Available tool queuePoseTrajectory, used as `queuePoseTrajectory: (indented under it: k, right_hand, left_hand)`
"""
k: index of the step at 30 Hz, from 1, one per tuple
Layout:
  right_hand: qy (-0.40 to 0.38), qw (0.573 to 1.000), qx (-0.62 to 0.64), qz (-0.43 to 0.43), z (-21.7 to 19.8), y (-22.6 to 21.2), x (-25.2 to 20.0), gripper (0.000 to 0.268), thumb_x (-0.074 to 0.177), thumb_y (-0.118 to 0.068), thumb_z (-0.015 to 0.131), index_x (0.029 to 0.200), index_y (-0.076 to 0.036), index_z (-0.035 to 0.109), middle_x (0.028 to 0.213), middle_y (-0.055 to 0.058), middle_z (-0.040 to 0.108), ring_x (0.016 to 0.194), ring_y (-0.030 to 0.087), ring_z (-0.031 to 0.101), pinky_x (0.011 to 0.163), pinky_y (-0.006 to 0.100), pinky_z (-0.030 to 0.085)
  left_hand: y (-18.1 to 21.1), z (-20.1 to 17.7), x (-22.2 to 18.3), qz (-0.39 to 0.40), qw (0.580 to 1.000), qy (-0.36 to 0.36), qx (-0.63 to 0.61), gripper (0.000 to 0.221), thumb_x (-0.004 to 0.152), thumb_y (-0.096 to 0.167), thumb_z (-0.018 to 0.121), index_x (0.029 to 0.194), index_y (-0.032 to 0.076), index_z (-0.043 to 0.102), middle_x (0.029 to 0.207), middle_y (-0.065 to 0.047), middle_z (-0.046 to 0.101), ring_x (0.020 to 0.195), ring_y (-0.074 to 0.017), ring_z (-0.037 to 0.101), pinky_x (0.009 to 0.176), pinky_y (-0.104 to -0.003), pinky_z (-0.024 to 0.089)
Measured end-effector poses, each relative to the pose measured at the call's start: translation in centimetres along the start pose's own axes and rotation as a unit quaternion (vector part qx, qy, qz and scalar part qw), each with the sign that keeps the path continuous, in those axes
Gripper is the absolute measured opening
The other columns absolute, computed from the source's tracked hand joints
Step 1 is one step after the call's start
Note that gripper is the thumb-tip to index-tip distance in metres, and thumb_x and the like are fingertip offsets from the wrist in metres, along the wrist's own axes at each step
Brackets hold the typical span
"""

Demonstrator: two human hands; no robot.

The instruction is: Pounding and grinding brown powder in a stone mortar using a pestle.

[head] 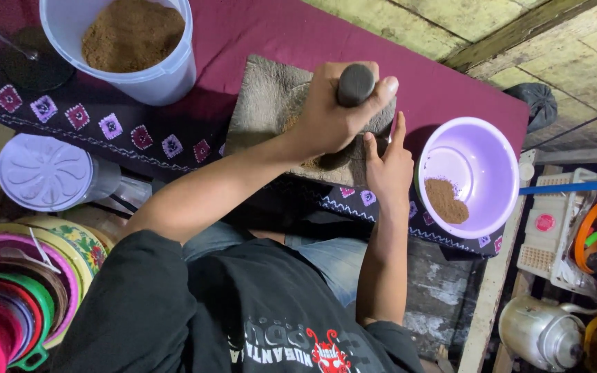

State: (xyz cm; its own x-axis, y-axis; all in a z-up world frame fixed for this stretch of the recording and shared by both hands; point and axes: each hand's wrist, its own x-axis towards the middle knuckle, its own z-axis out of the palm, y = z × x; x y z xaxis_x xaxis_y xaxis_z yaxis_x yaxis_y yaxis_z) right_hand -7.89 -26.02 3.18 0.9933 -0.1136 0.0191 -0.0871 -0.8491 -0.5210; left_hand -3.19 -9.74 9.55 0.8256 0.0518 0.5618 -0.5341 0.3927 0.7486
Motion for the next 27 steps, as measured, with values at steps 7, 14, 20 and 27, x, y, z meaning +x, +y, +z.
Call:
queuePoseTrajectory:
  k: [7, 14, 20, 27]
  right_hand:
    - [0.003, 1.000, -0.010, -0.004, 0.1, 0.2, 0.2, 0.070, 0.104, -0.043, 0.058, 0.161, -0.014, 0.030, 0.081, 0.034, 0.070, 0.084, 0.060, 0.069, 0.076, 0.066, 0.050]
    - [0.017, 1.000, 0.003, -0.020, 0.3, 0.4, 0.3, 0.070, 0.105, -0.046, 0.060, 0.160, -0.012, 0.033, 0.077, 0.032, 0.069, 0.081, 0.057, 0.070, 0.071, 0.063, 0.052]
    - [0.008, 1.000, -0.025, 0.007, 1.8, 2.6, 1.5, 0.072, 0.104, -0.047, 0.059, 0.161, -0.015, 0.030, 0.089, 0.036, 0.071, 0.089, 0.060, 0.069, 0.079, 0.066, 0.052]
    - [0.012, 1.000, -0.008, 0.026, 1.0, 0.8, 0.4, 0.071, 0.104, -0.049, 0.057, 0.161, -0.017, 0.029, 0.096, 0.035, 0.072, 0.094, 0.059, 0.069, 0.082, 0.065, 0.052]
  left_hand:
    - [-2.9, -1.6, -2.6, -0.019, 0.997, -0.076, 0.025, 0.030, 0.088, 0.004, 0.066, 0.061, 0.010, 0.054, 0.050, 0.000, 0.045, 0.058, -0.0039, 0.043, 0.054, -0.024, 0.031]
    - [1.9, -1.8, -0.2, 0.011, 0.997, -0.071, 0.036, 0.033, 0.090, 0.002, 0.062, 0.062, 0.011, 0.050, 0.051, 0.001, 0.043, 0.056, -0.0043, 0.040, 0.054, -0.023, 0.029]
    - [2.2, -4.0, -1.9, -0.081, 0.989, -0.120, 0.043, 0.038, 0.094, 0.010, 0.064, 0.059, 0.014, 0.049, 0.049, 0.005, 0.042, 0.056, -0.0021, 0.038, 0.054, -0.021, 0.027]
    - [0.5, -4.0, -2.5, -0.090, 0.990, -0.093, 0.063, 0.041, 0.094, -0.001, 0.061, 0.057, 0.011, 0.050, 0.044, 0.004, 0.039, 0.049, -0.0044, 0.037, 0.051, -0.020, 0.030]
